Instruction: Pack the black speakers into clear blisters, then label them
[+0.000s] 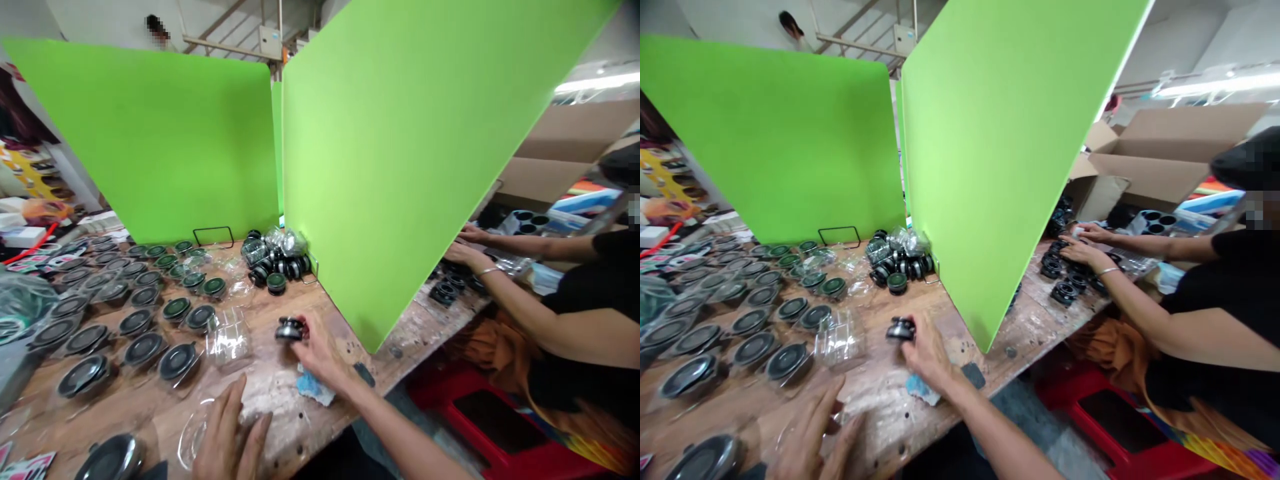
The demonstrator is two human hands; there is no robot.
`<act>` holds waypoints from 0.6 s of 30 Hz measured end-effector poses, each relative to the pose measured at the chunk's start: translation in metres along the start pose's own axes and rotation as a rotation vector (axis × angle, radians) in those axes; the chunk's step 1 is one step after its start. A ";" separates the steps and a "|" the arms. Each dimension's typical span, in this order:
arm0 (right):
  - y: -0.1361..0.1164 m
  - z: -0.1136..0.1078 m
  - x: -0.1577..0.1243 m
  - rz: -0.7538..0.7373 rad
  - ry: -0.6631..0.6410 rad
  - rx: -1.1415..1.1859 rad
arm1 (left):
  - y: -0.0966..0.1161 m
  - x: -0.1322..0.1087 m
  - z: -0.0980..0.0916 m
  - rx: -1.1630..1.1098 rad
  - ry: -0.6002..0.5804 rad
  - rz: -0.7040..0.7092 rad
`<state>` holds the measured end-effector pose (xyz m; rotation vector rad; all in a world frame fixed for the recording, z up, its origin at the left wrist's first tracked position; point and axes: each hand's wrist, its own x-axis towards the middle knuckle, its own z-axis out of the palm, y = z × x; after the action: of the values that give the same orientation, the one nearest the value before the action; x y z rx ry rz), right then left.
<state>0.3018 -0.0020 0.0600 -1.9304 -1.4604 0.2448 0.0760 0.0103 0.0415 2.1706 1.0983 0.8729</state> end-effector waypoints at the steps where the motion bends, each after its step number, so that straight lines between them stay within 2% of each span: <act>1: -0.010 -0.005 -0.018 -0.077 -0.012 0.087 | 0.011 0.002 0.003 -0.208 -0.041 -0.169; 3: -0.026 -0.015 -0.048 -0.253 -0.105 0.236 | 0.029 0.007 0.010 -0.628 -0.143 -0.477; 4: -0.030 -0.019 -0.058 -0.334 -0.151 0.293 | 0.035 0.008 0.013 -0.807 -0.188 -0.587; 6: -0.028 -0.023 -0.067 -0.410 -0.218 0.300 | 0.040 0.010 0.017 -1.028 -0.229 -0.710; 7: -0.022 -0.022 -0.068 -0.396 -0.229 0.244 | 0.041 0.009 0.018 -1.066 -0.200 -0.727; 10: 0.011 -0.008 -0.061 -0.256 -0.219 -0.040 | 0.039 0.007 0.015 -0.994 -0.035 -0.657; 13: 0.036 0.006 -0.057 -0.172 -0.139 -0.043 | 0.038 0.005 0.009 -0.765 -0.003 -0.514; 15: 0.032 0.004 -0.058 -0.097 -0.043 0.058 | 0.040 0.004 0.010 -0.566 -0.030 -0.402; 16: 0.023 0.000 -0.060 -0.056 0.006 0.108 | 0.040 0.003 0.012 -0.473 -0.033 -0.328; 18: -0.006 -0.011 -0.065 -0.064 0.038 0.192 | 0.041 0.000 0.020 -0.356 -0.030 -0.179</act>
<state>0.2800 -0.0640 0.0558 -1.7230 -1.4175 0.3059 0.1105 -0.0145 0.0573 1.7607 1.0163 0.8764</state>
